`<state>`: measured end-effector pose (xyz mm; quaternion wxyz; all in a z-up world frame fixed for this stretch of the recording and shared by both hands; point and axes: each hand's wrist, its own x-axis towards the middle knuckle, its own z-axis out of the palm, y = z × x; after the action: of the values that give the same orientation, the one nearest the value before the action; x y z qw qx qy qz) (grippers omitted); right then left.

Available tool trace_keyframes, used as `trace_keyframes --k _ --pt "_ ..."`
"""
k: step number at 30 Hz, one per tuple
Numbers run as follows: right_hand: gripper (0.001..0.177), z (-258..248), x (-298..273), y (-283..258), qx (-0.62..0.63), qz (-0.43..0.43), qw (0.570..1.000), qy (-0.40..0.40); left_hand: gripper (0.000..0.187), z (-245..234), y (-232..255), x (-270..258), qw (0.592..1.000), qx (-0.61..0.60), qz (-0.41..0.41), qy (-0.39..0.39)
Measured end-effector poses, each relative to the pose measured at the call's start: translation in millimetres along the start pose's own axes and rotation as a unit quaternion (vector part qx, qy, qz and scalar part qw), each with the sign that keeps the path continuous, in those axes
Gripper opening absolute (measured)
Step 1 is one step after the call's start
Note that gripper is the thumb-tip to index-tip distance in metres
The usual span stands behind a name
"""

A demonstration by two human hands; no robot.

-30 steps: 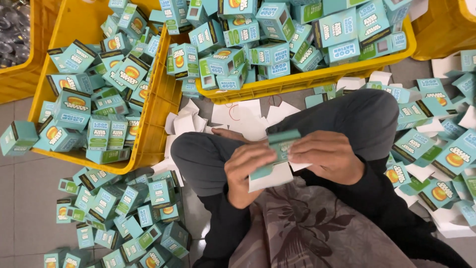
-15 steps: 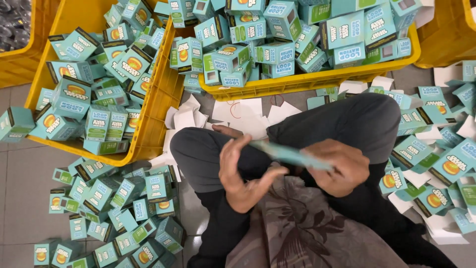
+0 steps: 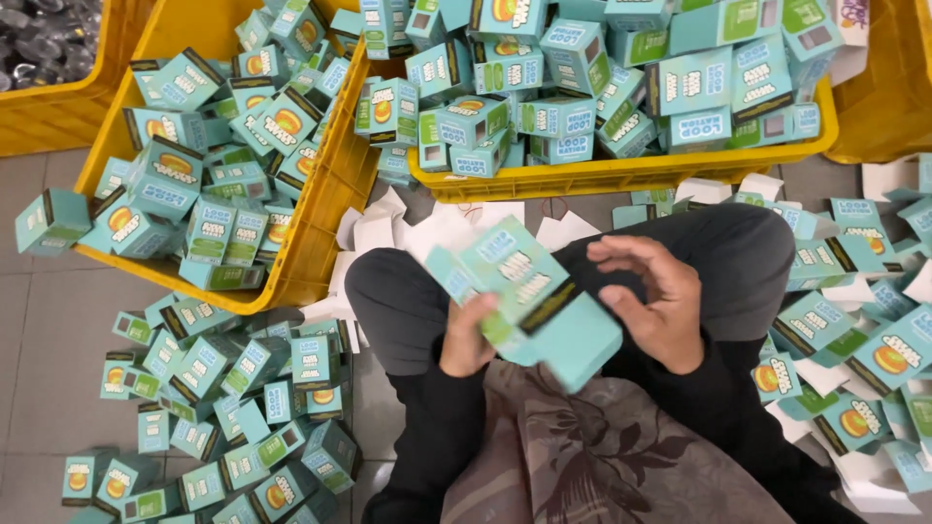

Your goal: Folding flat cardboard templates into small boxes and placing them into a storage crate.

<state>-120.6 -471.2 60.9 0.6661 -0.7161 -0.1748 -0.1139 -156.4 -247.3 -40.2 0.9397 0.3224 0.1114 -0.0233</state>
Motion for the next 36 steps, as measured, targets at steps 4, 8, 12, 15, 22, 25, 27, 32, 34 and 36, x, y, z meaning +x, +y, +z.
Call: trace_keyframes --k 4,8,12,15,22,25,27,32,34,36 --pt "0.043 9 4 -2 -0.044 -0.035 0.998 -0.008 0.075 65 41 12 0.953 -0.219 -0.186 0.095" --pt "0.056 25 14 5 -0.097 -0.164 0.974 -0.121 0.089 61 23 25 0.864 -0.333 -0.377 -0.018" --pt "0.063 26 13 35 -0.093 -0.148 0.984 -0.044 0.083 69 11 14 0.911 -0.217 -0.342 -0.074" --pt "0.09 8 19 36 -0.137 -0.135 0.981 0.034 0.12 58 -7 -7 0.944 0.003 -0.215 -0.248" --pt "0.087 14 27 6 0.069 0.059 0.996 -0.012 0.055 100 54 -10 0.769 0.526 0.355 -0.073" --pt "0.056 25 18 3 0.055 0.032 0.998 -0.013 0.072 102 46 -13 0.832 0.457 0.291 -0.12" --pt "0.049 25 16 1 0.047 0.047 0.997 -0.039 0.076 117 49 -19 0.852 0.409 0.279 -0.168" --pt "0.037 21 15 9 0.1 0.039 0.991 -0.076 0.057 119 53 -21 0.869 0.4 0.256 -0.138" --pt "0.032 17 15 11 0.098 0.022 0.991 -0.092 0.044 122 59 -23 0.878 0.392 0.241 -0.129" --pt "0.026 13 20 9 0.109 -0.017 0.987 -0.119 0.036 121 62 -23 0.872 0.401 0.24 -0.146"
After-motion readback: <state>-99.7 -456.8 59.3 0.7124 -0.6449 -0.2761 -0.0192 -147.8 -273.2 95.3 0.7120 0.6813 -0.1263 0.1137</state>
